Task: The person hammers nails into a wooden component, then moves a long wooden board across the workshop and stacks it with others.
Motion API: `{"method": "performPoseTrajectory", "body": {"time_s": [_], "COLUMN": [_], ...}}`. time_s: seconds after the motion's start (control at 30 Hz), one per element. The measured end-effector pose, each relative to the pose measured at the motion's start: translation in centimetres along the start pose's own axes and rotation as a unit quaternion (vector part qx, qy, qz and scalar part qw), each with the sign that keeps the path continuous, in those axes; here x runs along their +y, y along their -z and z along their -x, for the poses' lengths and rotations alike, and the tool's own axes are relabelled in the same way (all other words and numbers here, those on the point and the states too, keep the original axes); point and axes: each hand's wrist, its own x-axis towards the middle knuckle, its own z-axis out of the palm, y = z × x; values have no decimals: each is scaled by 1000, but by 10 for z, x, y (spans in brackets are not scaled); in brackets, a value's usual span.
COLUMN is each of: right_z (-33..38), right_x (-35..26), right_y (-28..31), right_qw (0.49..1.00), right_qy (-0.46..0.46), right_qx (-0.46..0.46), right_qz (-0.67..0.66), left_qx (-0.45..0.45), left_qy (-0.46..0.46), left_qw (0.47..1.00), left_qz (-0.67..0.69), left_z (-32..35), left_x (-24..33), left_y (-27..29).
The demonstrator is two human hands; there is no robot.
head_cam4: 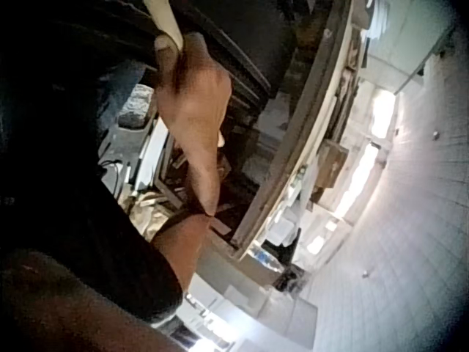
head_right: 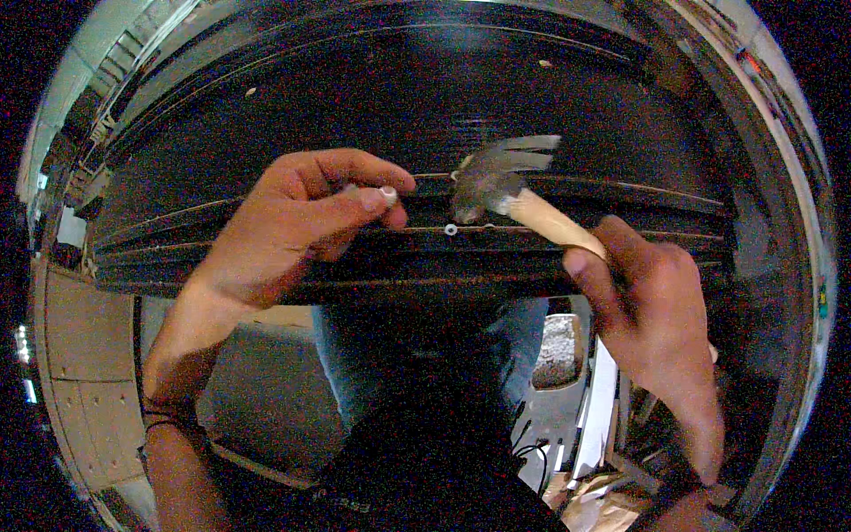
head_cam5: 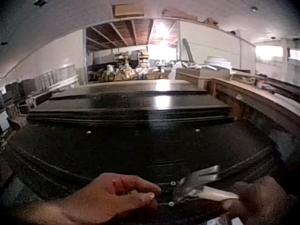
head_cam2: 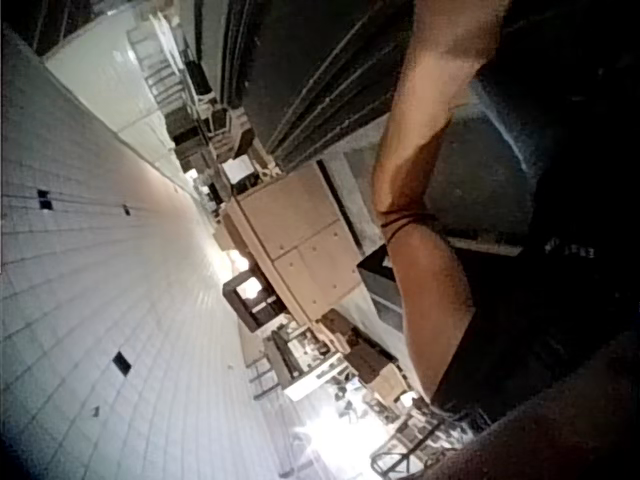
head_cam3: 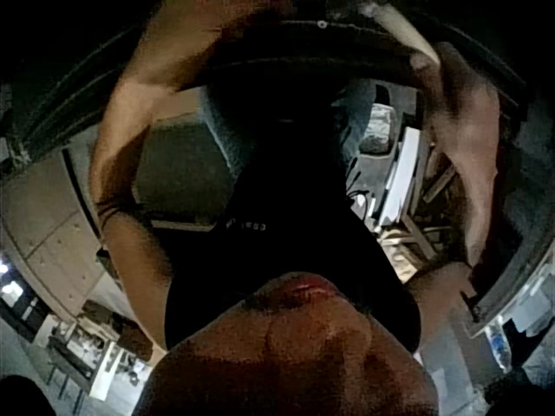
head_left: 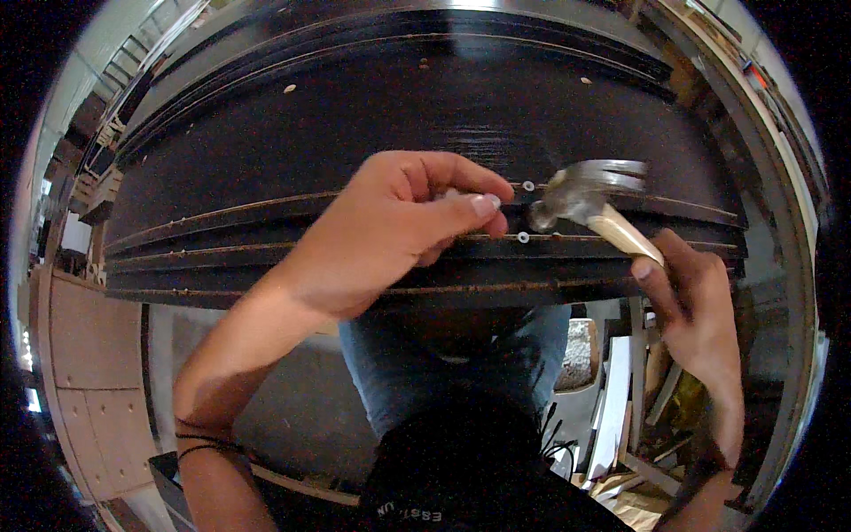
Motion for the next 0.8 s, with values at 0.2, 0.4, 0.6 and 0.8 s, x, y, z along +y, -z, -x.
{"method": "performPoseTrajectory", "body": {"time_s": [0.2,0.4,0.6,0.8], "right_z": [23,41,38,33], "right_x": [20,41,43,44], "right_y": [-2,-13,-7,-7], "right_qw": [967,941,953,965], "right_qy": [-100,-152,-148,-106], "right_qx": [120,181,127,82], "right_qz": [-200,-244,-230,-227], "left_qx": [-85,-102,-86,-55], "left_qy": [-36,-12,-141,-53], "left_qw": [987,975,918,928], "left_qz": [-134,-195,-361,-365], "left_z": [-26,-48,-67,-63], "left_x": [-9,-7,-20,-9], "left_y": [-19,-41,-41,-49]}}
